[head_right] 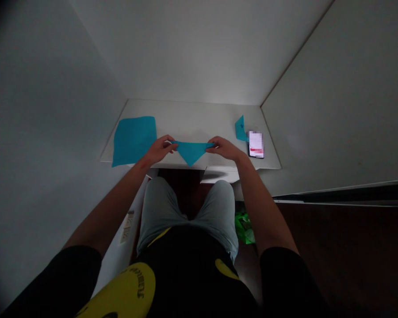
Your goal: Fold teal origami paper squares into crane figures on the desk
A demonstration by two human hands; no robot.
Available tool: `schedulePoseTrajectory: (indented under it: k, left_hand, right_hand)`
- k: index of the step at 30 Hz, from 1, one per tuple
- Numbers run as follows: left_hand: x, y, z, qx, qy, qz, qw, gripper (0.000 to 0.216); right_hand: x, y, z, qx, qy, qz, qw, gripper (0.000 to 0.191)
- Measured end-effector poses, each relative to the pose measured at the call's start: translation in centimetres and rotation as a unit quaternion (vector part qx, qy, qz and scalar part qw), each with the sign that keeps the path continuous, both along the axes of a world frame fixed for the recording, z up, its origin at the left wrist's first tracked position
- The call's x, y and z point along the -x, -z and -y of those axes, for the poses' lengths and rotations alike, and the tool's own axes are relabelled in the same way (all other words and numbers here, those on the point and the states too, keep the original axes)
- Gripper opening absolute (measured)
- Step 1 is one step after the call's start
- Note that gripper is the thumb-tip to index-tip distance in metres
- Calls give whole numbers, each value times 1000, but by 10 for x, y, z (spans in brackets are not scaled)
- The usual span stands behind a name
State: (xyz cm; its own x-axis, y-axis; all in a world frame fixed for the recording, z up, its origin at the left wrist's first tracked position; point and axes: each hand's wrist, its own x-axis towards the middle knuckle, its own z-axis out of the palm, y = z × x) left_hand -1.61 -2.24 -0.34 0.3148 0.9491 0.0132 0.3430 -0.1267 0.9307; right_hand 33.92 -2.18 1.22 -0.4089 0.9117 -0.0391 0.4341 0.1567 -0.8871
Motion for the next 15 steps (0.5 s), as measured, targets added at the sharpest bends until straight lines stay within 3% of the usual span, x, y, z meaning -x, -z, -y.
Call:
schedulePoseTrajectory:
  k: [3,6,8,11,15]
  left_hand:
    - [-8,-5,-2,-28,-17,25,999,28]
    - [-20,-1,-3,-62,-83,65,993,41]
    - [-29,3,-2,-77,-131,75,986,36]
    - [-44,6,3,-103,-174,69,977,22]
    - [-62,7,14,-160,-161,6,974,35]
  right_hand:
    - [4,-15,5,-56,-8,36,998,38]
    - [14,-27,15,-132,-27,67,989,36]
    - [23,-29,21,-180,-29,87,979,35]
    - [40,-18,28,-225,3,134,965,34]
    - [69,11,37,-238,71,214,945,35]
